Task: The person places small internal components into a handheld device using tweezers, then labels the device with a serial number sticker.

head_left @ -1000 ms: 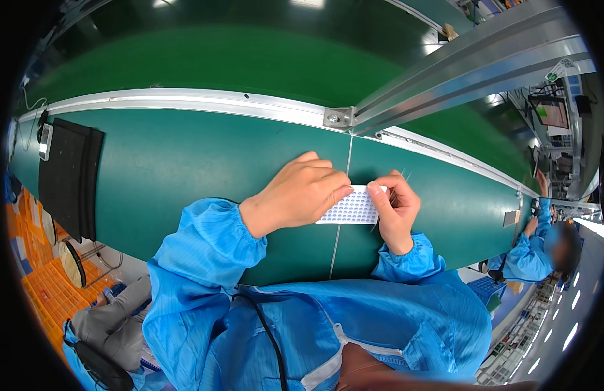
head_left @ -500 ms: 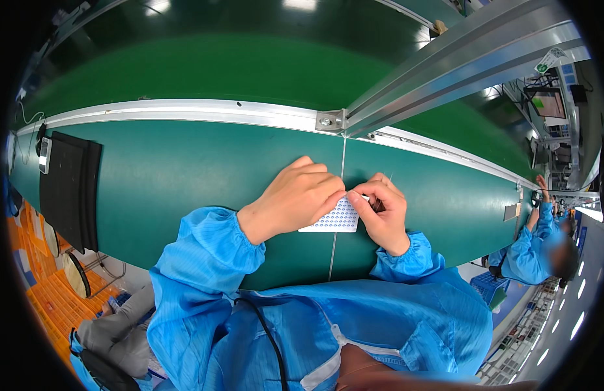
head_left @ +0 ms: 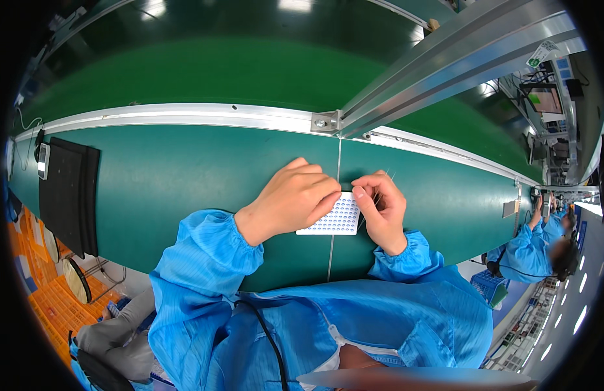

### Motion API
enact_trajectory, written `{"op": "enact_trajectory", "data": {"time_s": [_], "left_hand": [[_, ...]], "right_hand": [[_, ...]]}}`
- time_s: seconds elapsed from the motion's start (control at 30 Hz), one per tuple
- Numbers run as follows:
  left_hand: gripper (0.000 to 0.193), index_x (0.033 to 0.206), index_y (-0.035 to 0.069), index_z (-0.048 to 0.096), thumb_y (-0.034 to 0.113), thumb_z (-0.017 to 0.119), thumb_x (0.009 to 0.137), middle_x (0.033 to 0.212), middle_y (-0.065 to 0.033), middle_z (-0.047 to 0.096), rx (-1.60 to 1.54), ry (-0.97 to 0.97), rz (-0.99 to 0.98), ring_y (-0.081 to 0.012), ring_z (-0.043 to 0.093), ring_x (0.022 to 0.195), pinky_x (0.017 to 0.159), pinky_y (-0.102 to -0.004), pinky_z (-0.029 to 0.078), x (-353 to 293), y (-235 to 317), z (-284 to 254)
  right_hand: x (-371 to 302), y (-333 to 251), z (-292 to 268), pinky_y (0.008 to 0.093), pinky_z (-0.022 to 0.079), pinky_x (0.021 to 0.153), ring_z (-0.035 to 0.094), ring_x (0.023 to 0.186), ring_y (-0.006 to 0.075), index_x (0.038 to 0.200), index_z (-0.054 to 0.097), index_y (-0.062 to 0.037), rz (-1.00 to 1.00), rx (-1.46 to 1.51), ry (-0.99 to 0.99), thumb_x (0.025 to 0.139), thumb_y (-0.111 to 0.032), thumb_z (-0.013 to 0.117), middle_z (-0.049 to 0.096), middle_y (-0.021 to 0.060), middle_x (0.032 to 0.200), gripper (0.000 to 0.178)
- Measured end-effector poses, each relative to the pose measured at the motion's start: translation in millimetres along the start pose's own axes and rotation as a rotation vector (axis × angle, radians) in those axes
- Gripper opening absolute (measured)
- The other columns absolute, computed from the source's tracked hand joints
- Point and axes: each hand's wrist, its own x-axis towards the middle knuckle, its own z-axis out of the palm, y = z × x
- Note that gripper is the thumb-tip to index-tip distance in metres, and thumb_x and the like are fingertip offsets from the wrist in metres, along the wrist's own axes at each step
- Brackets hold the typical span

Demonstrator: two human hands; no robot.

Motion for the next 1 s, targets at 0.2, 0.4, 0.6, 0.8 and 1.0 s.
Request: {"op": "enact_trajectory", "data": {"time_s": [0.2, 0.4, 0.6, 0.8, 1.0], "left_hand": [[0.007, 0.092, 0.010, 0.071, 0.015, 0.076, 0.094, 0.083, -0.0018, 0.071, 0.007, -0.028, -0.022, -0.0224, 0.063, 0.077, 0.076, -0.0384, 0.047, -0.7, 0.4, -0.4], [0.012, 0.095, 0.010, 0.073, 0.017, 0.082, 0.089, 0.083, -0.0017, 0.071, 0.001, -0.035, -0.006, -0.0218, 0.062, 0.075, 0.074, -0.0371, 0.046, -1.0, -0.5, -0.3], [0.018, 0.094, 0.010, 0.074, 0.022, 0.085, 0.086, 0.084, -0.0017, 0.071, 0.001, -0.045, 0.002, -0.0215, 0.062, 0.075, 0.075, -0.0370, 0.046, -0.7, 1.1, -2.4], [0.018, 0.094, 0.010, 0.074, 0.021, 0.086, 0.086, 0.083, -0.0023, 0.070, 0.013, -0.030, -0.003, -0.0218, 0.062, 0.075, 0.075, -0.0371, 0.046, -1.4, -1.0, -0.2], [0.018, 0.094, 0.010, 0.073, 0.018, 0.086, 0.084, 0.081, -0.0027, 0.068, 0.024, -0.048, -0.017, -0.0226, 0.063, 0.077, 0.075, -0.0373, 0.046, 0.5, 0.6, -0.7]], "right_hand": [[-1.2, 0.3, -3.0, 0.0235, 0.043, 0.072, 0.052, 0.081, 0.0089, 0.121, 0.067, 0.0012, 0.073, 0.194, 0.002, 0.100, 0.003, 0.063, 0.055, 0.0029, 0.100, 0.021], [-1.8, 8.3, -3.4, 0.0243, 0.046, 0.079, 0.055, 0.085, 0.0094, 0.135, 0.059, 0.0014, 0.070, 0.299, 0.081, 0.096, 0.007, 0.057, 0.055, 0.0072, 0.116, 0.039], [-5.9, 2.9, 3.4, 0.0269, 0.049, 0.081, 0.058, 0.088, 0.0135, 0.143, 0.051, 0.0030, -0.157, 0.149, 0.197, 0.094, 0.010, 0.055, 0.051, 0.0163, 0.132, 0.050], [-16.5, -3.3, 11.4, 0.0318, 0.056, 0.080, 0.064, 0.092, 0.0216, 0.132, 0.054, 0.0031, -0.484, -0.027, 0.393, 0.095, 0.014, 0.058, 0.052, 0.0211, 0.133, 0.039], [-19.8, -10.4, 11.3, 0.0353, 0.055, 0.080, 0.066, 0.093, 0.0276, 0.115, 0.065, 0.0018, -0.566, -0.119, 0.404, 0.092, 0.014, 0.063, 0.064, 0.0192, 0.116, 0.026]]}}
